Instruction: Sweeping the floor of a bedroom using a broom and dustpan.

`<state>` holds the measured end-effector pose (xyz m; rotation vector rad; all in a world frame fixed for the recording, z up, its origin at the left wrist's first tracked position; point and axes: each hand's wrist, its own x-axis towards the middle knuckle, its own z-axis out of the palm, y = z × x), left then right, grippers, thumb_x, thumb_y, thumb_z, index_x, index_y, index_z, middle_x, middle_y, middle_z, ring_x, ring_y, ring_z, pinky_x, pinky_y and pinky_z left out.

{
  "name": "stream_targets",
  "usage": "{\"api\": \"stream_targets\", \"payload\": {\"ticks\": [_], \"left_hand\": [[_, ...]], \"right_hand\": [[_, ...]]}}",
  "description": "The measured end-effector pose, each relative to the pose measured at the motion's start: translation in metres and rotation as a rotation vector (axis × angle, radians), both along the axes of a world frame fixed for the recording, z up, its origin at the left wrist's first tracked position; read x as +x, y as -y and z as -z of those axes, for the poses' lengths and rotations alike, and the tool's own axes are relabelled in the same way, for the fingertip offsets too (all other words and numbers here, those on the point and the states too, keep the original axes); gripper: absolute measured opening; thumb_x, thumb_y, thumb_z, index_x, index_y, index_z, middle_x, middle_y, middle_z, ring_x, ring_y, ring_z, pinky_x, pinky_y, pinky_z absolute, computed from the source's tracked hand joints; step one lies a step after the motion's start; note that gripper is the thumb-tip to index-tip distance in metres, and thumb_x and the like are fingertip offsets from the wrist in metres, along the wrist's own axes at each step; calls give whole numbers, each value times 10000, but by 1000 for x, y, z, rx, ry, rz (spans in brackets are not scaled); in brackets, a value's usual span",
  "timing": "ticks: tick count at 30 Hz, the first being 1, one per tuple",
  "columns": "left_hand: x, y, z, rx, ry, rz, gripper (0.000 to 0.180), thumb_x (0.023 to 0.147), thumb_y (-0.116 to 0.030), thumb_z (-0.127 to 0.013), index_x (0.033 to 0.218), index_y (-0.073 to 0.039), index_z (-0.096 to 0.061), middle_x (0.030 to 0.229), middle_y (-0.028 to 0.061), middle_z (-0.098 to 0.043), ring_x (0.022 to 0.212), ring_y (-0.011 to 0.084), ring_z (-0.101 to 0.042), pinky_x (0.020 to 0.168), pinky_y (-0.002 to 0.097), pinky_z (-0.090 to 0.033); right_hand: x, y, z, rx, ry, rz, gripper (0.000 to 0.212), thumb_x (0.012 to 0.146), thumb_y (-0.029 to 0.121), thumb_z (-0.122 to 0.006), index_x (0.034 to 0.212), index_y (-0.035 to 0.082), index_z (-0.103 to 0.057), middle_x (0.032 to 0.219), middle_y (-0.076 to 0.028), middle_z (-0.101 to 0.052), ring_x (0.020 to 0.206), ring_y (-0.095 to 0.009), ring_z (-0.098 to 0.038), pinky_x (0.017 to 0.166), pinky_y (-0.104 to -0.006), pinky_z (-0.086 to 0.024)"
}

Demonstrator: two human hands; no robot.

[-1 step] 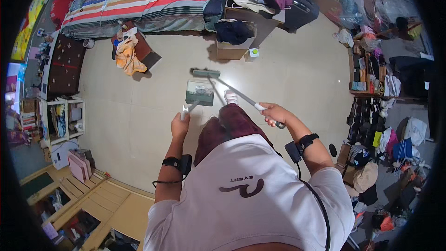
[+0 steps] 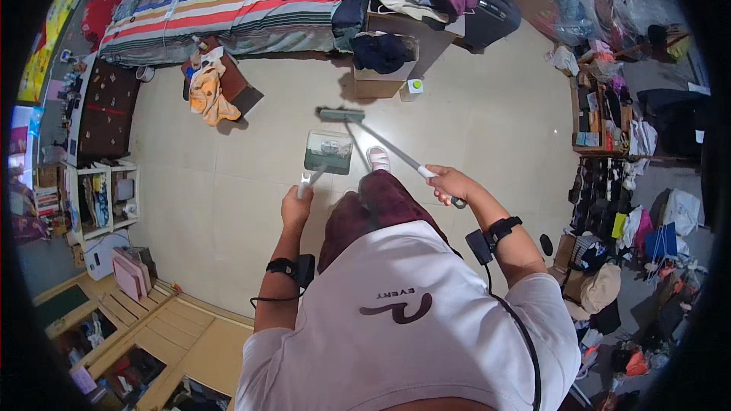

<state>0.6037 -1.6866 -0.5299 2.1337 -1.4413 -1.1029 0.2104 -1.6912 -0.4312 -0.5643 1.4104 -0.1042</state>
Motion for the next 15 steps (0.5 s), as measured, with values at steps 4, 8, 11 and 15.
{"api": "stream_targets", "payload": {"ticks": [4, 8, 11, 15], "left_hand": [[-12, -1, -13, 2, 76, 143, 314, 790, -354, -630, 816, -44, -592, 763, 199, -624, 738, 379, -605, 643, 440, -464], [-25, 18, -18, -6, 159, 259, 349, 792, -392, -609, 809, -45, -582, 783, 195, -630, 762, 378, -610, 655, 443, -469], [-22, 16, -11, -18, 162, 248, 355, 794, -399, -589, 801, -44, -578, 782, 200, -629, 765, 390, -607, 660, 454, -471], [-18, 15, -1, -35, 135, 197, 337, 789, -380, -575, 792, -43, -587, 783, 216, -624, 769, 410, -599, 665, 481, -470]], "right_hand": [[3, 16, 28, -130, -100, -17, 519, 869, 125, -502, 1358, 76, -337, 586, -29, -451, 439, -123, -447, 373, -287, -402], [4, 21, 100, -110, -135, -118, 391, 876, 133, -487, 1248, 35, -415, 595, -41, -476, 453, -132, -476, 389, -290, -418], [33, -6, 62, -23, -101, -162, 405, 897, 149, -468, 1291, 83, -402, 607, -20, -465, 453, -108, -449, 389, -264, -392], [17, -30, 31, 80, 88, 10, 435, 894, 132, -497, 1310, 64, -393, 612, -20, -465, 447, -107, -441, 389, -279, -410]]}}
